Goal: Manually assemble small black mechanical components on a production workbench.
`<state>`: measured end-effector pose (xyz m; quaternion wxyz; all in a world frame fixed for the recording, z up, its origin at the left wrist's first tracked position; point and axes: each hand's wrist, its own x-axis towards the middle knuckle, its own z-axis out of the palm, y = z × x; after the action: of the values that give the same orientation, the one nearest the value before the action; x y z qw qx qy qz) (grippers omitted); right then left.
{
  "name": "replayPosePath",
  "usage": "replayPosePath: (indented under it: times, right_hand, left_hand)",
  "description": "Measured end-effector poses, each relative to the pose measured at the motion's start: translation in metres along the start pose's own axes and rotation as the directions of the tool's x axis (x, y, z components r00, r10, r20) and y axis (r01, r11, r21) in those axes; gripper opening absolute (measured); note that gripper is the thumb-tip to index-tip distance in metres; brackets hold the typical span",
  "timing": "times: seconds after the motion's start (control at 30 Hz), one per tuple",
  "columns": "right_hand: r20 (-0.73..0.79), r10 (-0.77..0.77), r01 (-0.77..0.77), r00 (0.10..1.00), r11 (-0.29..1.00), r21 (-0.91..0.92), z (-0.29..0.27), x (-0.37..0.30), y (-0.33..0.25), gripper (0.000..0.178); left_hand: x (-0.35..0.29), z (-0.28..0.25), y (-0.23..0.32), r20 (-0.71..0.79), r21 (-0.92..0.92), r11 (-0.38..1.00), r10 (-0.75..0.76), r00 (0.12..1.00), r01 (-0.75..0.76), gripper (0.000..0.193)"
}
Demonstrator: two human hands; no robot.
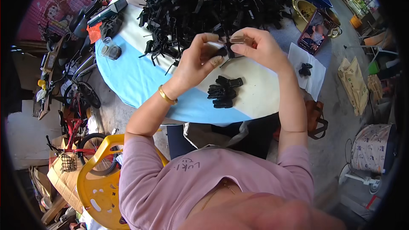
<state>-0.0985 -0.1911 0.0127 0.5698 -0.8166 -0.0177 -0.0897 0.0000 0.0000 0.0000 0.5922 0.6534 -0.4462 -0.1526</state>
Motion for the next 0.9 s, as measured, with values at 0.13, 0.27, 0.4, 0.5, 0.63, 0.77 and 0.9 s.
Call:
replayPosePath:
  times: [0.13, 0.27, 0.4, 0.5, 0.63, 0.77, 0.9]
  right_hand:
    - [0.054, -0.002, 0.03, 0.999, 0.849, -0.527, 0.005, -0.005, 0.003, 0.024]
    - [0.107, -0.007, 0.086, 0.994, 0.652, -0.753, 0.019, -0.003, 0.018, 0.017]
    - [0.057, -0.169, 0.157, 0.984, 0.671, -0.724, 0.017, 0.0, 0.019, 0.013]
    - [-0.114, -0.136, 0.065, 0.984, 0.873, -0.483, 0.002, 0.001, 0.005, 0.017]
    - [-0.203, -0.137, 0.158, 0.97, 0.983, 0.09, 0.015, 0.003, 0.003, 0.014]
    - [-0.102, -0.25, 0.25, 0.963, 0.968, -0.012, 0.038, 0.001, 0.006, 0.016]
    - [-0.042, -0.273, 0.27, 0.961, 0.96, -0.072, 0.036, -0.001, 0.007, 0.021]
  left_hand:
    - [0.001, 0.008, 0.001, 0.466, 0.183, 0.983, -0.101, 0.879, 0.016, 0.022]
    - [0.001, 0.011, -0.002, 0.593, 0.221, 0.954, 0.033, 0.805, -0.202, 0.02]
    - [0.003, 0.007, -0.007, 0.544, 0.205, 0.94, 0.122, 0.83, -0.272, 0.015]
    - [0.009, 0.001, -0.012, 0.435, 0.181, 0.984, -0.089, 0.896, 0.01, 0.019]
    - [0.011, 0.0, -0.023, 0.175, -0.155, 0.971, -0.156, 0.972, 0.184, 0.053]
    - [0.013, 0.001, -0.012, 0.236, -0.433, 0.873, -0.13, 0.963, 0.224, 0.09]
    - [0.015, 0.002, -0.01, 0.246, -0.573, 0.788, -0.099, 0.964, 0.226, 0.067]
